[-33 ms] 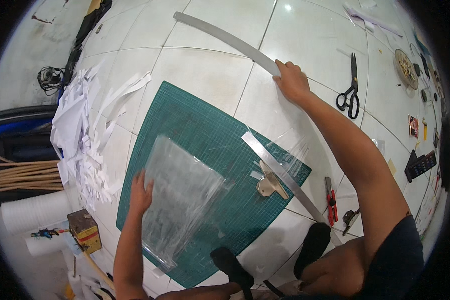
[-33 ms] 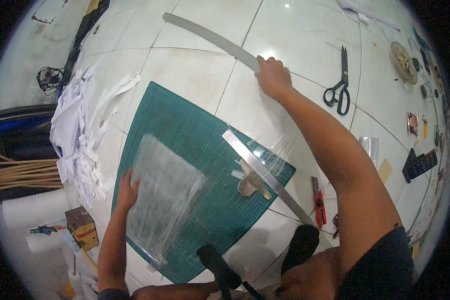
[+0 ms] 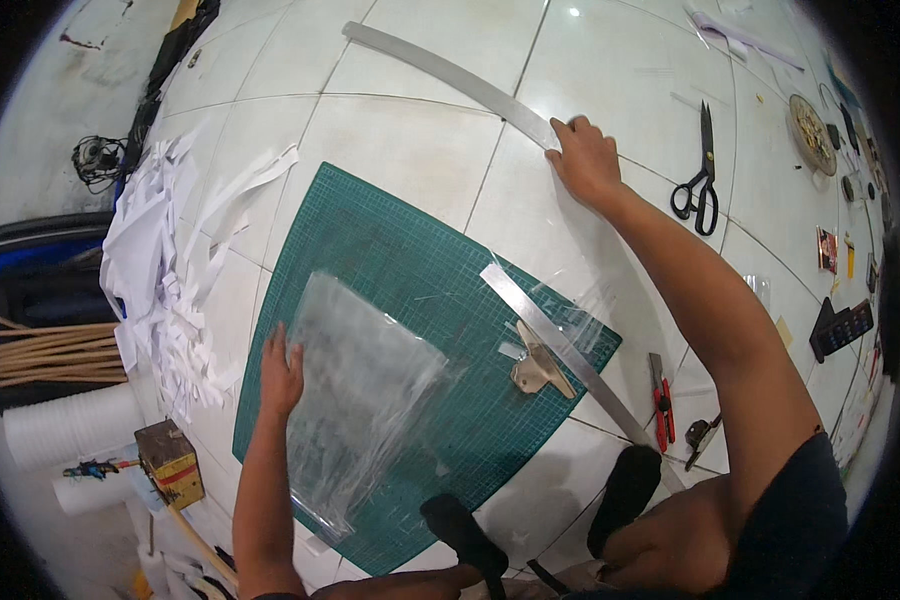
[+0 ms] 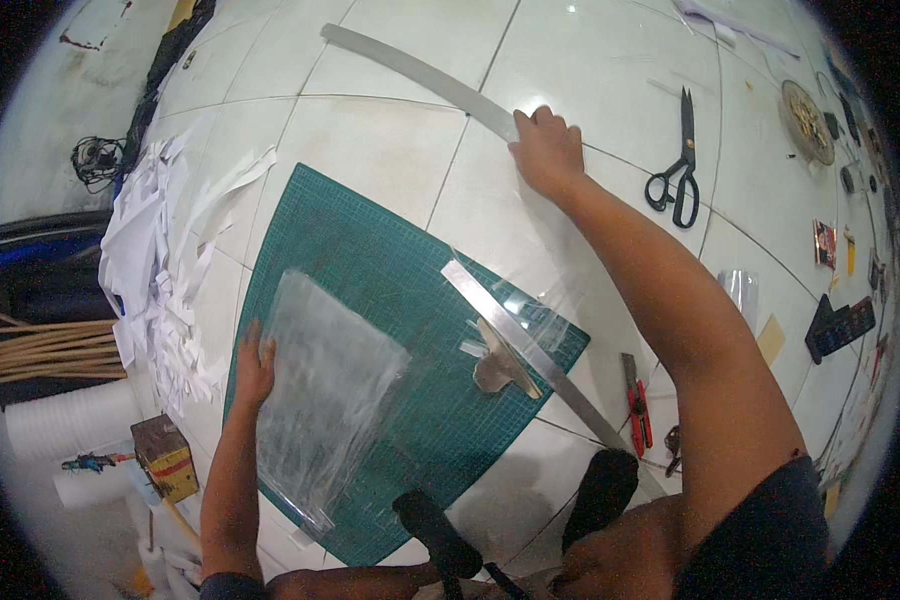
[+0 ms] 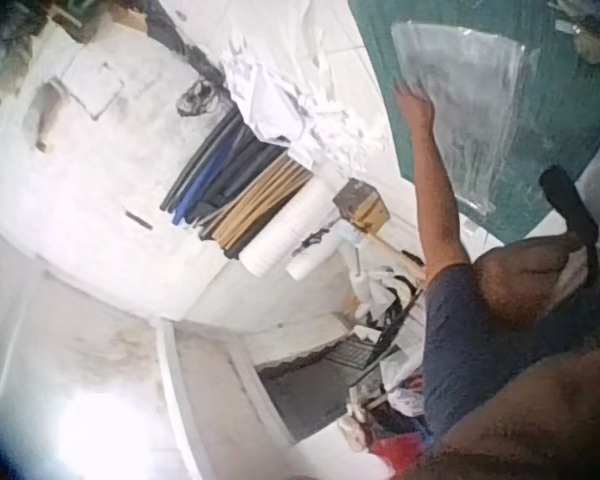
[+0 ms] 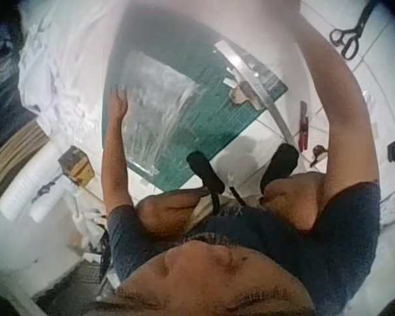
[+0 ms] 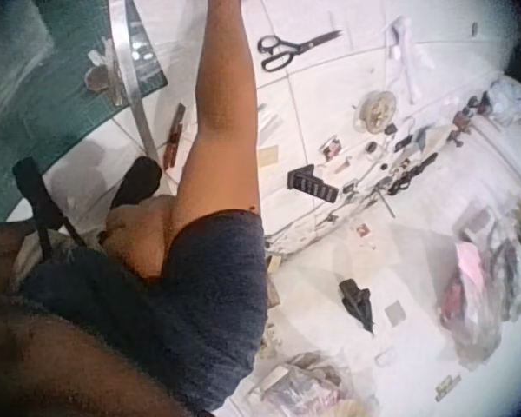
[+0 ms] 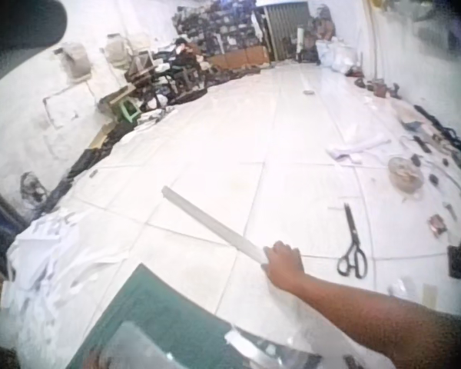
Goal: The person cuts a clear plastic sheet using a utility knife and a metal ruler on a green cutting mat.
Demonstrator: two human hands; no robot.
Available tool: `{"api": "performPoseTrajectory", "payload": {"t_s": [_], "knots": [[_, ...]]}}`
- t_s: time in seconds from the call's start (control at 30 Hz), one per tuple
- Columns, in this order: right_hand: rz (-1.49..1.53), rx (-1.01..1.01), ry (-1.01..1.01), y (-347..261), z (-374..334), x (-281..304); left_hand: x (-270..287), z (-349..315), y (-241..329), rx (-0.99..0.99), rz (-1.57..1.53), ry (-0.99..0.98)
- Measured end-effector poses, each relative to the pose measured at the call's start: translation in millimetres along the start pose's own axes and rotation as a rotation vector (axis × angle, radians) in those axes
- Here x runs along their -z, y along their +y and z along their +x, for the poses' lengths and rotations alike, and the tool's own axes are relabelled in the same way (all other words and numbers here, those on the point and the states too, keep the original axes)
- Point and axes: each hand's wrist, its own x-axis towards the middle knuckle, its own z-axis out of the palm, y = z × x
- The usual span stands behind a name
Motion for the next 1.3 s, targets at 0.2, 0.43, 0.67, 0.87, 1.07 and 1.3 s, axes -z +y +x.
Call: {"api": "performPoseTrajectory", "payload": {"t_s": [0.2, 0.43, 0.67, 0.87, 1.07, 1.3], "knots": [[0.116, 0.372, -0.007, -27.4, -46.8, 10.0, -28.3, 53.1, -19.7, 0.014, -0.133, 0.038], [0.206, 0.803, -0.599, -94.9, -167.3, -37.9, -41.8, 48.9, 0.3, -0.039, -0.050, 0.209], [0.336, 0.627, -0.696, -127.4, -186.3, -73.3, -60.7, 55.5, -9.4, -0.071, -0.056, 0.358], [0.552, 0.379, -0.750, -131.9, -193.9, -73.2, -80.2, 57.5, -7.6, -0.009, -0.114, 0.426], [0.540, 0.345, -0.741, -147.9, -189.9, -73.0, -91.1, 57.8, -11.9, -0.021, -0.066, 0.499], [0.633, 0.420, -0.770, -137.2, -194.7, -77.1, -97.4, 58.8, -8.6, -0.016, -0.098, 0.531]]}}
